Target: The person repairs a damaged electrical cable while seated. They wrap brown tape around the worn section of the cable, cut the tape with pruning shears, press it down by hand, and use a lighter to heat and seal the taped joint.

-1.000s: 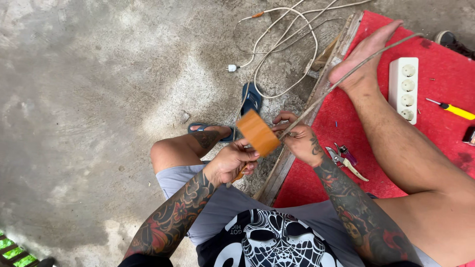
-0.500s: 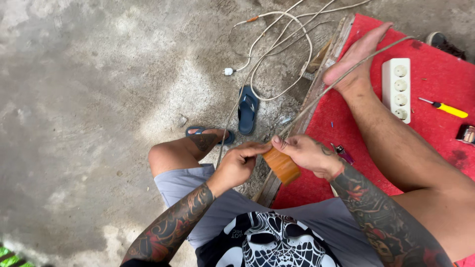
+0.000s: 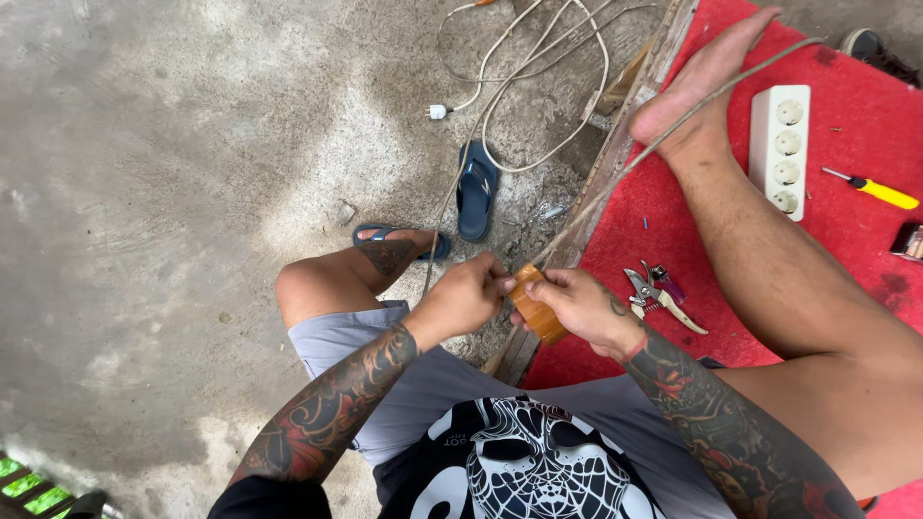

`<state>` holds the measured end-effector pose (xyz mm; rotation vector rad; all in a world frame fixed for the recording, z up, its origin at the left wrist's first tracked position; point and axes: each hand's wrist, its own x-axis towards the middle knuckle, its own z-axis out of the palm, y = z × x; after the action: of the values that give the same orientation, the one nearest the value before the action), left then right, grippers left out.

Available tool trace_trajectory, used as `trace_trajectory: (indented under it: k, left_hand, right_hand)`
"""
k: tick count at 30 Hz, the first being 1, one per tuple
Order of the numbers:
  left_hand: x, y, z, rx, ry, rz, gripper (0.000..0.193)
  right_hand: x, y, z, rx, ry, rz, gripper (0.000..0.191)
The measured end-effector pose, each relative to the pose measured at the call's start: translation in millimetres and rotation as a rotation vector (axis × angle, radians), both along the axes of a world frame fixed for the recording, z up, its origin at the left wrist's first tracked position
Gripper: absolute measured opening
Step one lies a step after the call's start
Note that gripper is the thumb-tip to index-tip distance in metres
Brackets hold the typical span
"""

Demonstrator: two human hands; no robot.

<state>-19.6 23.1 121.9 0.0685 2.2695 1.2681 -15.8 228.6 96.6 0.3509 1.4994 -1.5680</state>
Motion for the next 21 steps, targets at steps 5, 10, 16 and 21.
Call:
trace_trajectory:
  k: [5, 10, 16, 21]
  left_hand:
    - [21, -1, 5, 0.076, 0.197, 0.021, 0.018]
    - [31, -8, -2, 0.226, 0.242, 0.075, 0.016]
    - [37, -12, -26, 0.710, -0.149, 0.196, 0.010]
    - [32, -21, -22, 0.896, -0.404, 0.305, 0.020]
  right_hand:
    - [9, -4, 8, 0.112, 0.065, -0.020, 0.040]
    - [22, 2, 2, -0.070, 0.434, -0.026, 0.032]
    - [13, 7, -24, -0.132, 0.826, 0.069, 0.023]
    - [-6, 0, -33, -0.112, 1.050, 0.101, 0.021]
